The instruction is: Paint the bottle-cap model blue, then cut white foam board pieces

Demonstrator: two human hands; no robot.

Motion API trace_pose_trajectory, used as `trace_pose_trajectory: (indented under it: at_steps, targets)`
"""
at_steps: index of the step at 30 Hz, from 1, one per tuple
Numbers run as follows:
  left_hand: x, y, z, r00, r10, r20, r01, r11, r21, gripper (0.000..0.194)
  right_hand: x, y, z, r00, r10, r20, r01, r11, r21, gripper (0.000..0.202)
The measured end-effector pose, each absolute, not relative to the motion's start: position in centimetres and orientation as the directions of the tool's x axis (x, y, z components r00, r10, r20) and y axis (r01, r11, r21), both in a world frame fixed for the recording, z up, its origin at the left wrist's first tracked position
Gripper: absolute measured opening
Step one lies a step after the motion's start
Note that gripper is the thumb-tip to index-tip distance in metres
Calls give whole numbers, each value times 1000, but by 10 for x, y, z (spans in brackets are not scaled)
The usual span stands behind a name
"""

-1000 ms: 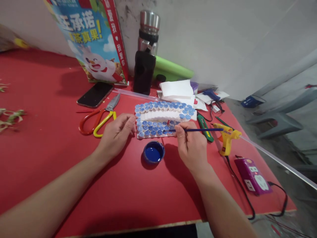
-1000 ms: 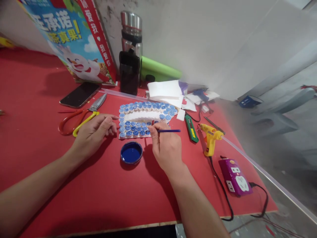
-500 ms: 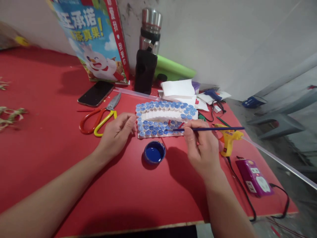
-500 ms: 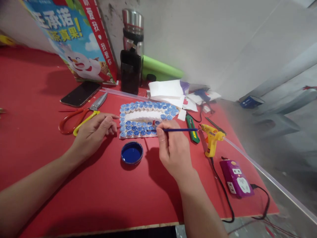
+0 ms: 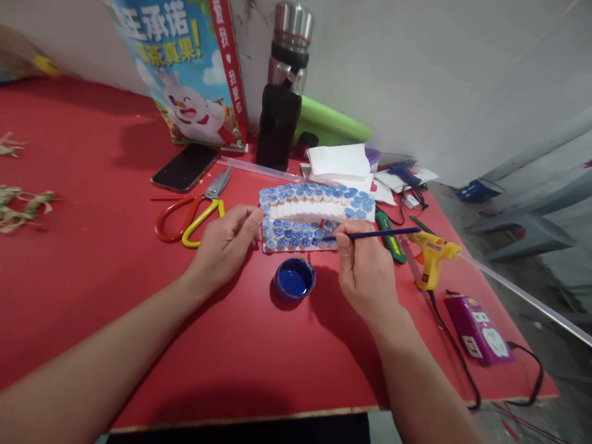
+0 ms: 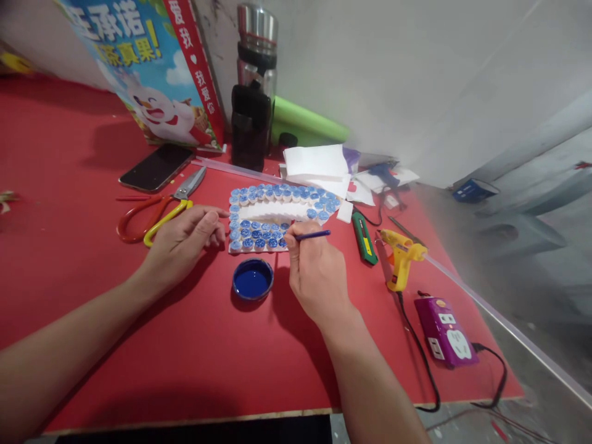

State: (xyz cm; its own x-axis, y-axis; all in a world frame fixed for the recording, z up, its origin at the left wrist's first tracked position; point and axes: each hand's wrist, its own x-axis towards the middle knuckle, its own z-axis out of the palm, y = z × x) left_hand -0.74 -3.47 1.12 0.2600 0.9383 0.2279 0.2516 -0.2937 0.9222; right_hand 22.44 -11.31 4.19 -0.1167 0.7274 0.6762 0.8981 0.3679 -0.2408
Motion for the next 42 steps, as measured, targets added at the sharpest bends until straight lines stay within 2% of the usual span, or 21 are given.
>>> trace_pose_trajectory:
  at_steps: [13, 31, 35, 39, 42]
  targets:
    - [-6, -35, 13, 261, 939, 223, 246, -289, 925, 41, 222, -114, 41, -101, 776, 622, 885, 356, -300, 17]
    - [-8, -33, 11, 243, 943, 228, 261, -290, 921, 38, 226, -116, 43, -77, 750, 657, 881, 360, -307, 14]
    - [-8, -33, 12, 225, 949, 219, 289, -280, 915, 40, 228, -116, 44, -46, 718, 694, 862, 379, -335, 12]
    - [-7, -37, 19, 178, 964, 200, 298, -246, 922, 38, 230, -116, 44, -30, 740, 672, 840, 383, -385, 11]
    - [-7, -39, 23, 162, 963, 214, 299, -255, 920, 46, 232, -120, 44, 96, 704, 703, 783, 383, -490, 11]
